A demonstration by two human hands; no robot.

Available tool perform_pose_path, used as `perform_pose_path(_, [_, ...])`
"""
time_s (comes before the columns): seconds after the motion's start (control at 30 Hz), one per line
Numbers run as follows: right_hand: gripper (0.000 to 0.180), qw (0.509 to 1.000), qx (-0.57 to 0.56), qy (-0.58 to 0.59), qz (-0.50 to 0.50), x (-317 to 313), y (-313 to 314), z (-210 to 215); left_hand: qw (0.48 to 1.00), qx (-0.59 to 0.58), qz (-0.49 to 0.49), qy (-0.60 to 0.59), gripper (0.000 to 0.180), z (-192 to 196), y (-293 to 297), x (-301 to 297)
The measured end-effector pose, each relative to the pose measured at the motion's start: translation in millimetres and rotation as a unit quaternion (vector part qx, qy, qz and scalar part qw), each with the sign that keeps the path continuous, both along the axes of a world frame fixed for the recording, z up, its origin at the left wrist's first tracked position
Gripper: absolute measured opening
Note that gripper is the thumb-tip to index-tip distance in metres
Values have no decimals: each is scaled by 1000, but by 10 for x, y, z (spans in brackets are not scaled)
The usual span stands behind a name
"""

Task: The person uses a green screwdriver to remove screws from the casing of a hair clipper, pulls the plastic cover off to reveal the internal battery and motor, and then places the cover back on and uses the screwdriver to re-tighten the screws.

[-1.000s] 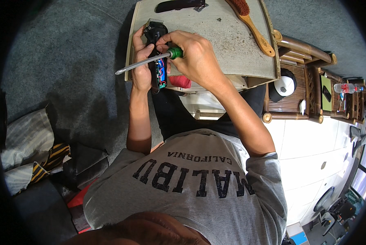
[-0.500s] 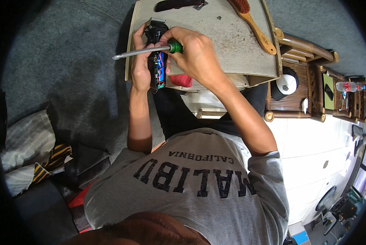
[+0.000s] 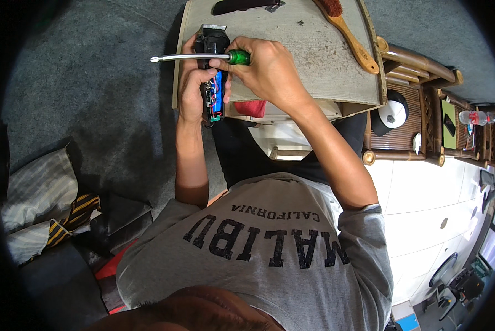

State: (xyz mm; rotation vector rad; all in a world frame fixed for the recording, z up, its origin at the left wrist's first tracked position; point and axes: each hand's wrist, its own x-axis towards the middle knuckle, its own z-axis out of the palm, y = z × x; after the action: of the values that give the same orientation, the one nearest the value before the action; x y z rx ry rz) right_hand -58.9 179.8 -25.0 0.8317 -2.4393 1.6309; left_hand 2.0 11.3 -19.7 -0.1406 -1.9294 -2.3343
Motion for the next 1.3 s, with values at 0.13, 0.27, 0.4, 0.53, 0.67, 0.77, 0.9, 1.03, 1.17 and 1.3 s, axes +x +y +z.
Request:
perform_pose_path(0.13, [33,999,-39,1,24,-15,11,-43,1000,-1,10,-6,80,7,20,-3])
perform_pose_path(0.27, [28,998,-47,3,39,-24,27,-65,1000,-12,8,-4,79,12,23,11])
perform_pose_path(0.4, [27,996,-51,-15,72,-68,69,-75,999,-35,-16,-10,81,39,0,12])
perform_pose_path(0.53, [27,991,-36,-85,95,-67,121,53,997,-70,15,0,77,-15,44,11])
perform_pose_path(0.67, [29,982,-22,-142,124,-83,167,165,994,-103,5,33,80,-46,25,3])
perform_pose_path(0.77, [31,981,-28,-142,126,-97,181,164,996,-89,-1,30,80,-29,38,4])
perform_pose_path(0.9, [37,985,-18,-138,107,-101,170,156,997,-77,-8,14,76,21,35,5])
perform_pose_path(1.03, [37,984,-7,-140,114,-105,186,201,996,-85,12,-6,78,-19,25,16])
perform_pose_path(1.17, [38,986,-8,-122,110,-110,187,169,996,-86,11,-9,74,-28,14,-3])
perform_pose_path(1.3, [36,977,-184,-90,67,-73,135,82,997,-70,17,2,70,28,68,-13])
